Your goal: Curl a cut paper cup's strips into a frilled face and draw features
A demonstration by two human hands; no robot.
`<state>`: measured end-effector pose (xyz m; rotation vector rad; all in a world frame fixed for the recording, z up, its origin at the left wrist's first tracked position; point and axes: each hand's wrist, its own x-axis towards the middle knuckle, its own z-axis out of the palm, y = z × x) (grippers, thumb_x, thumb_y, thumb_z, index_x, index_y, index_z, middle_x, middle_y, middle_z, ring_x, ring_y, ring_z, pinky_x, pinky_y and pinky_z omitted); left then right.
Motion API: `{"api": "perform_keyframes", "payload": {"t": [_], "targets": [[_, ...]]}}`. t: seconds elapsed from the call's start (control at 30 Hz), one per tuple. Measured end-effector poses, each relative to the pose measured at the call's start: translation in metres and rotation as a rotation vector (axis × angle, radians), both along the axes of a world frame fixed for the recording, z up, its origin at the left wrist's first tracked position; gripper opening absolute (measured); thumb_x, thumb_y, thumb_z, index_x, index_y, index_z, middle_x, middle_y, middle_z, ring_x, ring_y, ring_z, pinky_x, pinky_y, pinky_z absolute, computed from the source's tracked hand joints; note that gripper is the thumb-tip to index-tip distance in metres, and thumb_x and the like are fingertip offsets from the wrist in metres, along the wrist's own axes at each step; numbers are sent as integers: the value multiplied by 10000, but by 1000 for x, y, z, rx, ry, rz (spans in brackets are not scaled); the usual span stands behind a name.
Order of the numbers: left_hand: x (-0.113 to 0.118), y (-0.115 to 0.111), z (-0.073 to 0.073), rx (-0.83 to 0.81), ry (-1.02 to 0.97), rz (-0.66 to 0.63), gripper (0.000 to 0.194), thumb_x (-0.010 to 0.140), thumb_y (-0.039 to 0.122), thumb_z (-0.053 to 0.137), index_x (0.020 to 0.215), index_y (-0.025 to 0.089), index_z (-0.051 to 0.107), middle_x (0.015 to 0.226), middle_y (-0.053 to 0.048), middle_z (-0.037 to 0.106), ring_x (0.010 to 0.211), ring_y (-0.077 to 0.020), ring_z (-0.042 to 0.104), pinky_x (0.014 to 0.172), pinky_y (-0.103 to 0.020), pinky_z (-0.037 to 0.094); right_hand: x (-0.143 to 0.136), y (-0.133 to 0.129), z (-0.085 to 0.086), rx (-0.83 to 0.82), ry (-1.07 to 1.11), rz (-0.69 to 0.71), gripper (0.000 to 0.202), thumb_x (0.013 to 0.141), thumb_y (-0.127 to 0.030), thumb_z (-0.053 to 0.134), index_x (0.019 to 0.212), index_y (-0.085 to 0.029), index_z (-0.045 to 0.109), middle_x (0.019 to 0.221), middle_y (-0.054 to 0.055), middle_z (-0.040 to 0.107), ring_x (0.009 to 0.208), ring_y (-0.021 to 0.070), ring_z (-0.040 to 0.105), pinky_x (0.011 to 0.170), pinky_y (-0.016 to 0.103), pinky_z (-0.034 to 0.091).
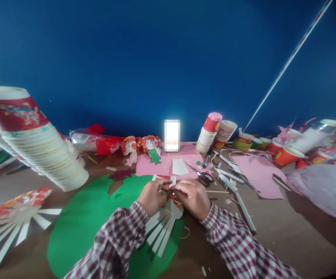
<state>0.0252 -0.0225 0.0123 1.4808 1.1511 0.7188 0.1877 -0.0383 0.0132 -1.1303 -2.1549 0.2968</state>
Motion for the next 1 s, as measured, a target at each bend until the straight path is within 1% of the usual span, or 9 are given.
{"api": "perform_keyframes", "payload": {"t": [0.13,0.3,0.47,0.63,0.7,0.83,0.9,1.0], "targets": [[-1,0,5,-36,16,4,426,601,83,480,1019,108,553,737,-29,605,436,-79,516,392,-203,448,0,-1,0,-5,10,3,142,839,-219,475,841,-201,616,775,20,610,763,142,535,696,258,390],[-4,-1,11,-95,80,-28,334,607,73,457,900,120,610,713,-24,613,400,-75,534,352,-170,405,1,0,0,7,-2,8,145,841,-238,477,836,-202,618,766,21,612,754,145,537,688,260,393],[-5,0,9,-83,88,-44,274,625,105,477,859,118,620,656,-23,620,433,-101,564,371,-179,417,1,1,-1,72,-30,28,160,847,-231,463,844,-192,618,777,34,618,760,148,545,690,263,403],[-6,1,5,-4,109,-63,152,670,208,515,732,116,620,560,-21,617,481,-122,586,377,-161,396,2,2,-2,107,-45,39,169,850,-247,463,811,-183,614,778,36,616,749,142,543,688,261,405],[-7,1,5,17,116,-69,193,712,265,489,686,120,613,545,-25,619,486,-128,594,378,-161,391,2,2,-2,107,-46,43,166,852,-251,460,839,-185,612,792,37,615,760,144,538,694,265,402],[-9,3,9,50,128,-81,348,764,403,434,639,126,603,511,-28,611,468,-136,593,368,-167,370,2,0,-1,112,-69,43,163,852,-252,459,858,-191,610,802,35,612,777,149,528,704,273,397],[-9,3,10,60,125,-89,364,763,424,438,646,126,611,491,-19,598,447,-125,577,372,-166,362,2,0,-1,114,-78,31,163,851,-249,460,846,-192,612,797,33,610,775,149,525,706,275,396],[-11,4,11,81,120,-100,335,755,402,466,666,125,630,479,-3,578,428,-104,551,410,-168,378,1,-1,-2,114,-79,14,170,853,-251,455,846,-189,613,787,36,607,772,152,522,702,280,396]]}}
